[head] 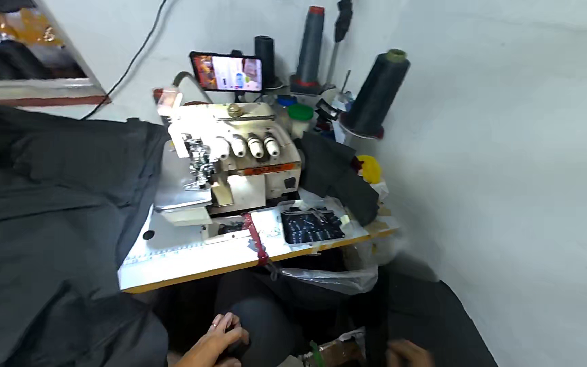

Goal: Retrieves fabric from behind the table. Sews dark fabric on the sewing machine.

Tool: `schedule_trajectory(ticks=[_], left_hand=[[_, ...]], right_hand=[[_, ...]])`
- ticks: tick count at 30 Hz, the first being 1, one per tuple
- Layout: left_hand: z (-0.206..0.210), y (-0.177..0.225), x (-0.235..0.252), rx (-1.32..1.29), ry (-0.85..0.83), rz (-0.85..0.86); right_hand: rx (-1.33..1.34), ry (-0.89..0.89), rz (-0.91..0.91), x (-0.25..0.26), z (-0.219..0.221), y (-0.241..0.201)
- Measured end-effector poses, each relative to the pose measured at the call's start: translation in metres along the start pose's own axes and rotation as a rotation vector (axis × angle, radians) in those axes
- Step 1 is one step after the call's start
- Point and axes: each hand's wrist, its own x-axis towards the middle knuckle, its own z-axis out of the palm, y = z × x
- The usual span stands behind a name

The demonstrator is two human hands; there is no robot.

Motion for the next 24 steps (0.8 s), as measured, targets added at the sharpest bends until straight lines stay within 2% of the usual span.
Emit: schedule_trajectory(ticks=[4,9,13,15,18,20,22,24], left_hand=[[-0.007,-0.020,-0.009,-0.153,-0.064,0.049],[-0.007,-0.016,-0.007,-0.102,-0.160,0.049],[-0.022,-0.036,0.005,-0.274,-0.097,0.069],[-0.027,-0.038,0.010,-0.313,-0.118,0.055],[-0.017,-0.021,0.015,-0.127,-0.245,0.067],[-0.009,-0.023,0.017,-0.082,-0.270,0.099],[-0.014,-0.033,0.021,-0.188,-0.270,0.112],[-0.025,-0.042,0.027,-0.297,-0.186,0.092]], right_hand=[[0.303,-0.362,-0.189,0.012,0.087,-0.058],[0.452,-0.608,-0.208,0.002,0.129,-0.086],[0.455,-0.654,-0.160,0.000,0.134,-0.085],[0.454,-0.629,-0.119,0.001,0.136,-0.082],[0.484,-0.629,-0.062,0.007,0.136,-0.078],[0.500,-0.651,-0.032,0.009,0.137,-0.075],[0.512,-0.660,-0.023,0.009,0.136,-0.072],[0.529,-0.655,-0.007,0.009,0.136,-0.070]])
